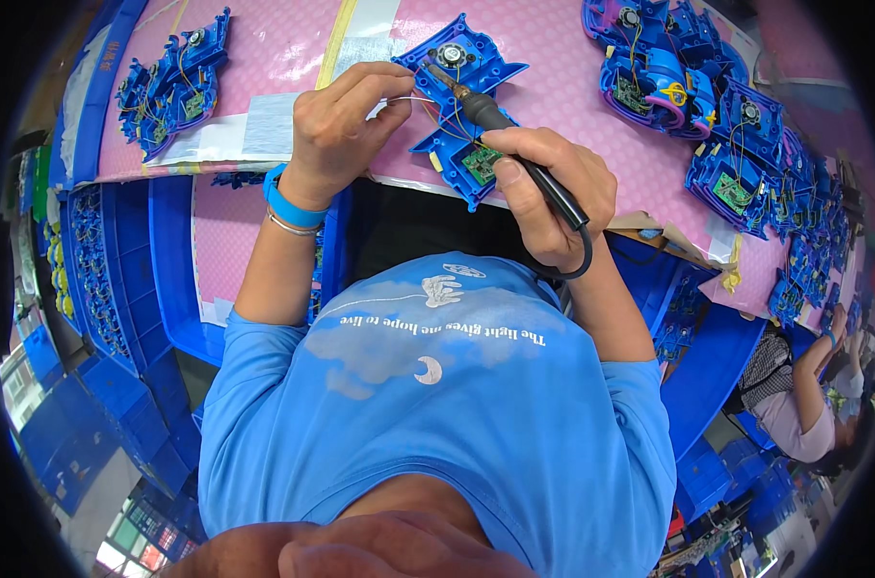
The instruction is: Soldering small electronic components onto printed circuit boards at a factory workbench.
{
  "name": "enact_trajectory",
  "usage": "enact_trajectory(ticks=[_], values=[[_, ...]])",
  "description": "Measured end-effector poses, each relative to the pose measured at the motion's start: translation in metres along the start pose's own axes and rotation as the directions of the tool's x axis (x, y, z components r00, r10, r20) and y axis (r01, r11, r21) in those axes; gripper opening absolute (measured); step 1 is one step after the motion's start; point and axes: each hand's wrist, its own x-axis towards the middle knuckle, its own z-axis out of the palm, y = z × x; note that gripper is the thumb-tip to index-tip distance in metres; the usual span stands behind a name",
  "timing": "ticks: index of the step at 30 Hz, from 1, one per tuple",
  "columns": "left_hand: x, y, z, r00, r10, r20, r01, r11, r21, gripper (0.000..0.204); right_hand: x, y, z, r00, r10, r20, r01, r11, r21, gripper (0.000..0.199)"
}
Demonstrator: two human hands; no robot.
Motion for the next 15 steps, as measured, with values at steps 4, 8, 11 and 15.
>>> enact_trajectory(ticks=[4, 8, 11, 15], values=[[-0.0004, -0.0013, 0.0003, 1.000, -0.011, 0.013, 0.011, 1.000, -0.002, 0.020, -0.0002, 0.0008, 0.0008, 1.000, 0.018, 0.005, -0.018, 1.000, 0.006, 0.022], [-0.0005, -0.0015, -0.0001, 1.000, -0.019, 0.023, 0.019, 1.000, -0.014, 0.020, 0.0009, 0.0017, 0.0012, 1.000, 0.020, 0.011, -0.020, 1.000, -0.004, 0.022], [-0.0010, -0.0021, -0.0006, 0.999, -0.022, 0.027, 0.022, 1.000, -0.020, 0.021, 0.0007, 0.0025, 0.0017, 1.000, 0.021, 0.019, -0.021, 1.000, -0.009, 0.022], [-0.0015, -0.0024, -0.0005, 0.999, -0.026, 0.028, 0.027, 0.999, -0.022, 0.022, 0.0011, 0.0024, 0.0013, 1.000, 0.020, 0.024, -0.020, 1.000, -0.013, 0.022]])
